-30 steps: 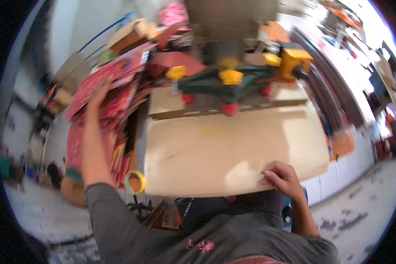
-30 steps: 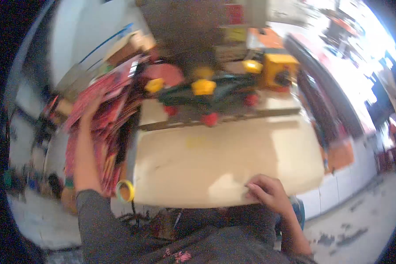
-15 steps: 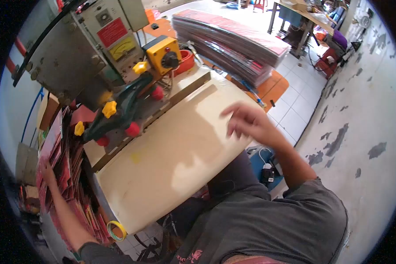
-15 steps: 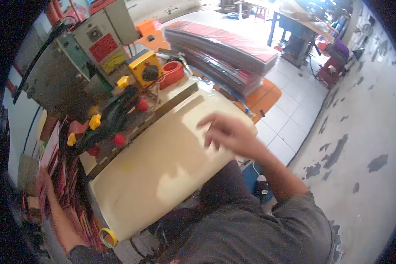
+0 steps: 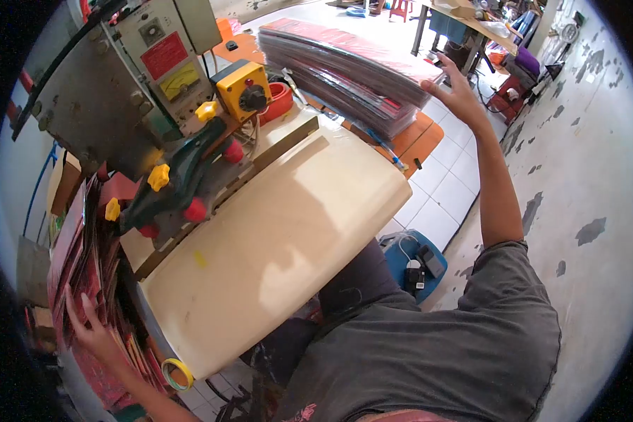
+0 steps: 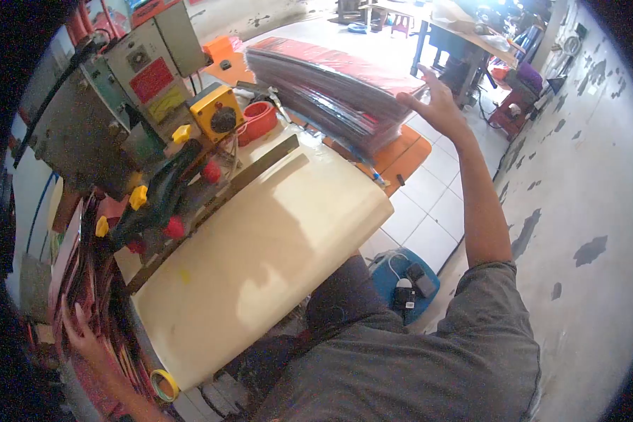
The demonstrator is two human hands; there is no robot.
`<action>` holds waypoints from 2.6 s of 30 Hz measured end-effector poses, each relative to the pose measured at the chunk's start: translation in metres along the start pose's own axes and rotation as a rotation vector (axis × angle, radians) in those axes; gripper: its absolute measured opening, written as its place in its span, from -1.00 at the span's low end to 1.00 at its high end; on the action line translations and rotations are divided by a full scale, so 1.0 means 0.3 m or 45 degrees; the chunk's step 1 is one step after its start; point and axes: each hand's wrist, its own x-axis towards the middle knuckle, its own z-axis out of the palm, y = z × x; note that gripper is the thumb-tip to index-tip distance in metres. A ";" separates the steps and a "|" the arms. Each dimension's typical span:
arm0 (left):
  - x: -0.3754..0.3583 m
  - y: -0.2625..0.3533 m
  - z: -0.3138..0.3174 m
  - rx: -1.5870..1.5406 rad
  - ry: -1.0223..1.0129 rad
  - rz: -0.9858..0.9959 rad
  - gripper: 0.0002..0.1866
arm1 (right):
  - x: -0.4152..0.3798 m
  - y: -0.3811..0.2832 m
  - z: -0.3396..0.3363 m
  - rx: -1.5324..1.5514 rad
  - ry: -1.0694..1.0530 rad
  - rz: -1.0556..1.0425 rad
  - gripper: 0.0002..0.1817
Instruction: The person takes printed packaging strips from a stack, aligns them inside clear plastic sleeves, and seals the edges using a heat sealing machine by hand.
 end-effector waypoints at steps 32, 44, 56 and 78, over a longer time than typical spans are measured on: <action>-0.613 0.318 0.266 -0.421 -0.286 -0.396 -0.73 | 0.132 0.017 -0.072 0.251 -0.296 0.230 -0.13; -0.635 0.315 0.285 -0.406 -0.318 -0.422 -0.71 | 0.177 0.121 -0.028 0.223 -0.230 0.396 -0.46; -0.629 0.310 0.298 -0.338 -0.345 -0.379 -0.72 | 0.136 0.131 -0.030 0.370 -0.246 0.576 -0.40; -0.636 0.308 0.315 -0.270 -0.298 -0.286 -0.77 | 0.155 0.078 -0.037 0.606 -0.387 0.781 -0.51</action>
